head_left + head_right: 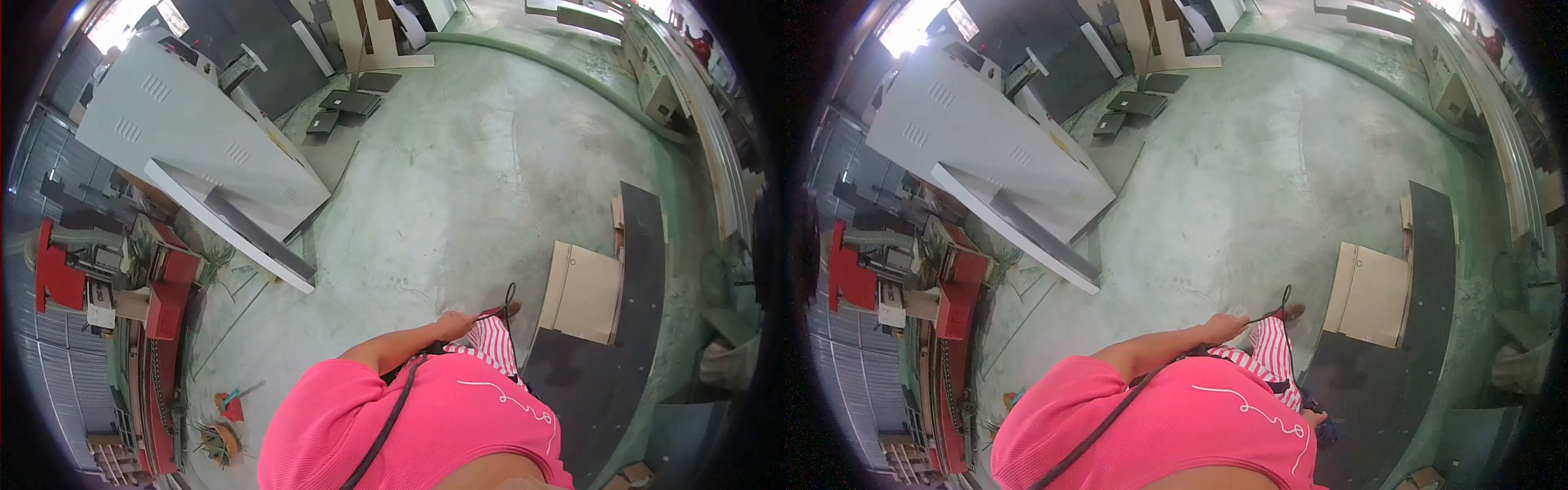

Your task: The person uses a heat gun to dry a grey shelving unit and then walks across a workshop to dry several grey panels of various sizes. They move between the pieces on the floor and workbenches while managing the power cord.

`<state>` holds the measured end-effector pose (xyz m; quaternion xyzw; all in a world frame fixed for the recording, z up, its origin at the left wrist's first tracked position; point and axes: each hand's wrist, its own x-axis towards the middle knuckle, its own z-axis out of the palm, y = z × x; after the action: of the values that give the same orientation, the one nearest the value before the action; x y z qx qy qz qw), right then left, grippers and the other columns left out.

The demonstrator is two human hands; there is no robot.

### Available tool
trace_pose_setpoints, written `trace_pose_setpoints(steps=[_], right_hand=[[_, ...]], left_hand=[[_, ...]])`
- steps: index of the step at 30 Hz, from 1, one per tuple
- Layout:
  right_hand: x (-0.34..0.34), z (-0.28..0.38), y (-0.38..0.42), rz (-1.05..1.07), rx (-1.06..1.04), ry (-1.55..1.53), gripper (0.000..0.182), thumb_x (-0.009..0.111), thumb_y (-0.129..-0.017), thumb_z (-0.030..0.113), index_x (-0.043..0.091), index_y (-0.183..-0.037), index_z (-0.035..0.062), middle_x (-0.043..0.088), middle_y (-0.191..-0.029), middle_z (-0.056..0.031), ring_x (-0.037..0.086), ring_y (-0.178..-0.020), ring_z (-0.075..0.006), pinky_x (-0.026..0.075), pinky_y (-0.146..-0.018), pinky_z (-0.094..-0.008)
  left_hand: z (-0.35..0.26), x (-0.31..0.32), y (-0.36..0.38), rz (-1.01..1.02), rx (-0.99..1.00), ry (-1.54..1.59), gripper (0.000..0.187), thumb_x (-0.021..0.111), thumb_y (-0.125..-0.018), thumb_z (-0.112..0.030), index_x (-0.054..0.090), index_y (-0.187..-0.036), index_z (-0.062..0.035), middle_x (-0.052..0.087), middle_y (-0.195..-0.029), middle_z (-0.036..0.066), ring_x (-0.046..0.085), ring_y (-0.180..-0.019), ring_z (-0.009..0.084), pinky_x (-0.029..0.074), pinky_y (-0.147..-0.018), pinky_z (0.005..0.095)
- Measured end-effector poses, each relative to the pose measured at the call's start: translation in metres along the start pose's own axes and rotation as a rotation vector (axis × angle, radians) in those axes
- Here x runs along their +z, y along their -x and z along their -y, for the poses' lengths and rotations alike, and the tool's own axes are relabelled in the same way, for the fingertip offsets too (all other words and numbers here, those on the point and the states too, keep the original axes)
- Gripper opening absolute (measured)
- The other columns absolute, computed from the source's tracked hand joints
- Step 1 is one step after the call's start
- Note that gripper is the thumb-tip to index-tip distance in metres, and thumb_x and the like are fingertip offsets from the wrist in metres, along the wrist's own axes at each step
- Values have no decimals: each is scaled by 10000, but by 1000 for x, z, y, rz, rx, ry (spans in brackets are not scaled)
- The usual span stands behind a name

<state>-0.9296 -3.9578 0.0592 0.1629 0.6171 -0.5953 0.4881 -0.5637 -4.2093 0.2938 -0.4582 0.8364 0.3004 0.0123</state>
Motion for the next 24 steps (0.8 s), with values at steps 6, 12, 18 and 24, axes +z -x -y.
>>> trace_pose_setpoints(steps=[6, 12, 18, 24], right_hand=[[56, 16, -20, -259, -69, 710, 686, 536, -674, -67, 235, -1269, 95, 430, -1146, -186, 486, -989, -265, 381, -878, -382], [18, 3, -138, -23, -77, 572, 654, 551, -707, 11, 239, -1264, 157, 433, -1160, -140, 479, -993, -270, 374, -875, -405], [117, 90, -215, -202, -39, 80, 472, 538, -774, 245, 317, -1179, 146, 450, -1080, -111, 486, -917, -245, 395, -827, -406], [287, 177, -232, -238, -14, -80, 436, 573, -753, 326, 408, -1075, 84, 491, -958, -102, 505, -836, -238, 422, -774, -400]], left_hand=[[17, -31, -47, 35, -82, 51, 227, 401, -885, -288, 456, -942, -76, 580, -688, 189, 576, -676, 385, 442, -589, 486], [33, -84, -128, 62, -135, -11, 253, 398, -883, -319, 466, -941, -82, 596, -698, 177, 593, -675, 373, 460, -585, 486], [56, -129, -215, -21, -226, 11, 259, 402, -882, -318, 490, -945, -84, 596, -713, 188, 593, -703, 377, 463, -606, 486], [83, -167, -274, -149, -363, 92, 254, 417, -877, -316, 502, -933, -83, 595, -726, 202, 587, -722, 389, 457, -628, 494]])
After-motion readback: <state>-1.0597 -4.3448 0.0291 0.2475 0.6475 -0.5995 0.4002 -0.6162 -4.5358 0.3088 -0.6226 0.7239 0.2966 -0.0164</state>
